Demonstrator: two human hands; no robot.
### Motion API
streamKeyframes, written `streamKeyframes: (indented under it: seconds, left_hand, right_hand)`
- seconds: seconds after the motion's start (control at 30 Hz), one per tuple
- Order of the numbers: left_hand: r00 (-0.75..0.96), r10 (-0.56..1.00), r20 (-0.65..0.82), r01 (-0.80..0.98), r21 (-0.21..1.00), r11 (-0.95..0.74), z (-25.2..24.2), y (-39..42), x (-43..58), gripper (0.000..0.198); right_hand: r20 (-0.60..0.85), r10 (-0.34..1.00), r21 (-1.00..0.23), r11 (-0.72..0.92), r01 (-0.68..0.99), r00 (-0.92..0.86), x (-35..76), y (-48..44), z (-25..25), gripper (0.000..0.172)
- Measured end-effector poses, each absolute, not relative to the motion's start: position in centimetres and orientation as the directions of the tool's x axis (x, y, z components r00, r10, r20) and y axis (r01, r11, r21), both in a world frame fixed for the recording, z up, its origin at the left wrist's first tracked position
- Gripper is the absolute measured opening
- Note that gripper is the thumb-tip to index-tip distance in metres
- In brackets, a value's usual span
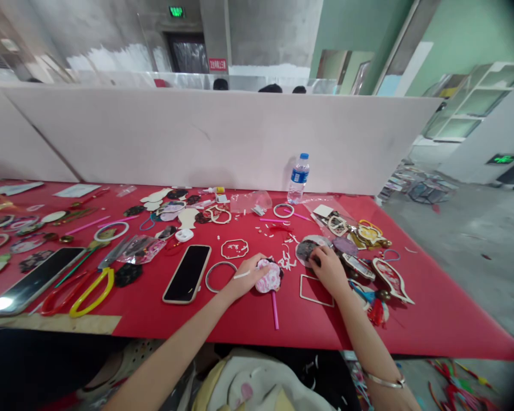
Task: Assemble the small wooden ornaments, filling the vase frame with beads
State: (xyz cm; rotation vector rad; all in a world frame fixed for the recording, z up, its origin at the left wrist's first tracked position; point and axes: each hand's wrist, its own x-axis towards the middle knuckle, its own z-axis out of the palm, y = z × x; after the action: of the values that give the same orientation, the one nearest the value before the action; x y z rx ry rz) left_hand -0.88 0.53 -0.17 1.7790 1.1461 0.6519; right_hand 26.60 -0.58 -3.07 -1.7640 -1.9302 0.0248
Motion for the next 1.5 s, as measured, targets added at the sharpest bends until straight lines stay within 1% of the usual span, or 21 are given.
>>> streamKeyframes:
  seconds: [0.07,0.2,0.3,0.47,0.57,0.67,0.73,0.77,0.8,0.83,0.87,0.93,1.0,1.1,1.13,1.17,1.23,1.3,1.37,1.43,1.5]
  left_hand:
    - [0.433,0.901,-0.004,0.412,0.89,-0.194,-0.1,0.3,-0.9,0.041]
    - [0.427,0.904,0.015,0.406,0.89,-0.207,0.1,-0.1,-0.8,0.041]
    - [0.414,0.91,0.021,0.405,0.891,-0.205,0.2,-0.3,-0.6,0.042]
    - [0.394,0.919,0.03,0.394,0.898,-0.199,-0.2,0.3,-0.4,0.049]
    - [0.383,0.924,0.025,0.459,0.863,-0.213,-0.5,0.8,-0.3,0.048]
    - [0.377,0.926,0.028,0.509,0.829,-0.232,-0.4,1.0,-0.1,0.048]
    - [0.372,0.928,0.015,0.521,0.824,-0.222,-0.1,0.9,-0.1,0.049]
    - [0.37,0.929,0.008,0.523,0.825,-0.215,0.0,0.9,0.0,0.05]
    - [0.371,0.929,0.002,0.531,0.82,-0.214,0.1,0.9,0.0,0.051]
    - [0.372,0.928,-0.002,0.551,0.805,-0.219,0.1,0.9,0.0,0.051]
    - [0.364,0.931,-0.002,0.568,0.793,-0.221,0.2,0.9,0.0,0.051]
    - [0.379,0.926,-0.004,0.576,0.784,-0.232,0.2,0.9,-0.1,0.05]
    - [0.389,0.921,-0.008,0.564,0.792,-0.232,0.1,1.0,-0.1,0.05]
    - [0.389,0.921,-0.011,0.534,0.818,-0.216,0.0,1.0,-0.1,0.05]
    - [0.39,0.921,-0.011,0.524,0.825,-0.212,-0.1,1.0,-0.1,0.049]
    - [0.39,0.921,-0.01,0.513,0.832,-0.209,-0.1,1.0,-0.1,0.048]
    - [0.391,0.92,-0.004,0.501,0.84,-0.209,0.0,0.9,0.0,0.047]
    - [0.392,0.92,0.006,0.495,0.842,-0.216,0.0,0.9,0.0,0.047]
    - [0.398,0.917,0.007,0.495,0.841,-0.221,-0.1,1.0,0.0,0.049]
    - [0.409,0.913,-0.004,0.49,0.845,-0.216,-0.2,1.1,0.0,0.049]
    - [0.415,0.91,-0.011,0.49,0.845,-0.213,-0.4,1.3,-0.1,0.049]
  right_hand:
    - [0.345,0.938,-0.36,0.163,0.918,-0.032,26.6,-0.6,-3.1,0.012]
    - [0.301,0.953,-0.389,0.113,0.914,0.01,26.3,-0.6,-3.0,0.019]
    - [0.284,0.958,-0.4,0.089,0.912,0.031,26.0,-0.9,-2.7,0.017]
    - [0.32,0.947,-0.367,0.104,0.924,0.021,25.9,-1.0,-2.3,0.015]
    - [0.321,0.947,-0.355,0.113,0.928,0.007,25.8,-0.8,-2.2,0.012]
    - [0.301,0.953,-0.361,0.097,0.927,0.017,25.5,-1.0,-1.8,0.022]
    - [0.295,0.955,-0.351,0.076,0.933,0.033,25.3,-1.2,-1.3,0.024]
    - [0.313,0.947,-0.329,0.035,0.944,0.074,25.3,-1.3,-1.1,0.022]
    - [0.356,0.921,-0.297,-0.048,0.954,0.157,25.4,-1.5,-1.0,0.021]
    - [0.414,0.872,-0.267,-0.158,0.951,0.261,25.6,-1.7,-0.9,0.022]
    - [0.469,0.805,-0.25,-0.273,0.929,0.363,25.9,-1.9,-0.8,0.026]
    - [0.507,0.668,-0.265,-0.481,0.835,0.545,26.6,-2.2,-0.9,0.034]
    - [0.417,0.636,-0.292,-0.582,0.759,0.649,27.5,-2.4,-0.9,0.035]
    - [0.251,0.692,-0.343,-0.59,0.731,0.677,28.7,-2.4,-0.7,0.036]
    - [0.226,0.691,-0.36,-0.596,0.718,0.687,29.1,-2.4,-0.6,0.036]
    - [0.216,0.685,-0.381,-0.597,0.706,0.696,29.6,-2.5,-0.4,0.036]
    - [0.242,0.652,-0.5,-0.551,0.668,0.719,31.2,-2.6,0.0,0.036]
    - [0.31,0.664,-0.654,-0.371,0.66,0.681,33.3,-2.9,0.6,0.035]
    - [0.324,0.669,-0.781,-0.209,0.588,0.669,35.7,-3.1,1.3,0.036]
    - [0.369,0.667,-0.846,-0.048,0.531,0.647,37.6,-3.4,2.1,0.042]
    - [0.336,0.691,-0.911,0.068,0.406,0.64,38.7,-3.5,2.9,0.043]
